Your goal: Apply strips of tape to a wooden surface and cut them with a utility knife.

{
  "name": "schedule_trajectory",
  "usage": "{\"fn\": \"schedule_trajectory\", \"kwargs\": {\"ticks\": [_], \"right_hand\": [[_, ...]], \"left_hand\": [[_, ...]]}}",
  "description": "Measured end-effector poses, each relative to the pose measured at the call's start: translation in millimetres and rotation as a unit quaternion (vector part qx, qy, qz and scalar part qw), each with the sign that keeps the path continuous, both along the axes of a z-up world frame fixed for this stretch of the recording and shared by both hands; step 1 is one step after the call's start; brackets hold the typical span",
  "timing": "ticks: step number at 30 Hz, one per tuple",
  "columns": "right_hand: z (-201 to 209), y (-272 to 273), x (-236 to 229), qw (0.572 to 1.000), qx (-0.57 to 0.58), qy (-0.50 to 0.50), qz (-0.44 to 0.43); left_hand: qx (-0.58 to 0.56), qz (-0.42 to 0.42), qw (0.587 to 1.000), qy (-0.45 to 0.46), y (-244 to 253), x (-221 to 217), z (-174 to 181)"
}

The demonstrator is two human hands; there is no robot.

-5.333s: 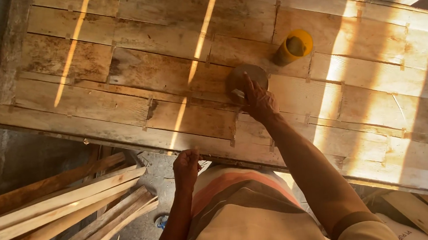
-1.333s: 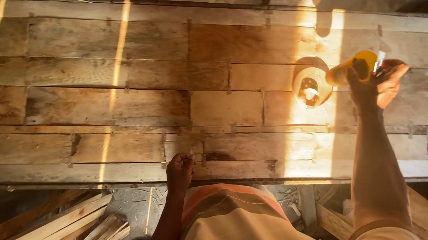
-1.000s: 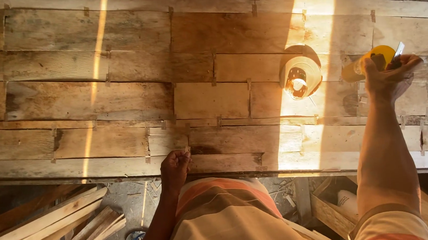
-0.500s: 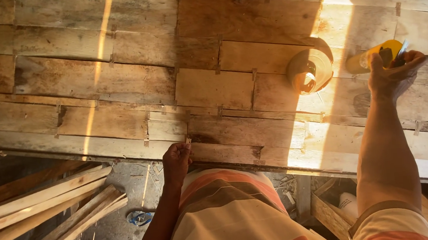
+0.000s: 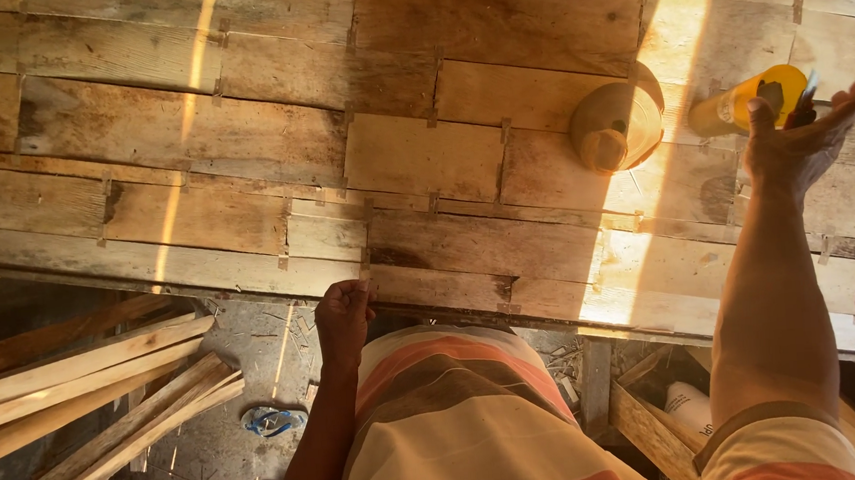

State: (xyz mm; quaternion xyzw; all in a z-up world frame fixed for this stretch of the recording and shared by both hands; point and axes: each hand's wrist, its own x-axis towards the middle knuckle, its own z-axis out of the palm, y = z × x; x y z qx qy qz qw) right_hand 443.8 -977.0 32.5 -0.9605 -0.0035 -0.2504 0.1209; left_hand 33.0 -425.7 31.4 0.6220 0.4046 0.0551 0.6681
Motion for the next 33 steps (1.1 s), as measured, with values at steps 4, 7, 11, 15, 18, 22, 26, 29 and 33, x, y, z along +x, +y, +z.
{"fn": "schedule_trajectory", "kwargs": {"ticks": [4, 7, 11, 15, 18, 22, 26, 29, 33], "right_hand": [[2.3, -5.7, -26.2, 0.999, 0.036, -0.031, -0.011], [6.3, -1.2, -66.2, 0.988, 0.151, -0.01, -0.003], [6.3, 28.8, -134.6, 0.985, 0.173, 0.012, 0.005], [-12.8, 73.5, -211.1, 0.972, 0.117, 0.189, -0.07], [-62.2, 95.9, -261.3, 0.818, 0.529, 0.209, 0.081], [-27.7, 203.3, -326.9, 0.852, 0.343, 0.39, 0.069], [26.2, 266.2, -354.3, 0.794, 0.347, 0.44, 0.236], [57.6, 291.3, -358.9, 0.793, 0.319, 0.477, 0.205], [60.4, 292.3, -358.8, 0.797, 0.337, 0.441, 0.238]], "left_hand": [[-0.007, 0.01, 1.0, -0.007, -1.3, -10.1, -7.8], [-0.013, 0.013, 1.0, -0.012, -2.3, -17.3, -15.1], [-0.028, 0.003, 0.999, -0.024, -0.7, -26.9, -25.9], [-0.033, -0.03, 0.999, 0.001, -3.4, -33.1, -25.6], [-0.029, -0.074, 0.997, -0.014, -13.4, -44.7, -37.2], [-0.065, -0.127, 0.99, 0.004, -37.2, -55.1, -44.3], [-0.134, -0.192, 0.97, -0.058, -63.6, -54.4, -49.7], [-0.192, -0.209, 0.952, -0.114, -81.3, -50.2, -62.6], [-0.195, -0.233, 0.949, -0.084, -96.9, -39.4, -43.5]]}}
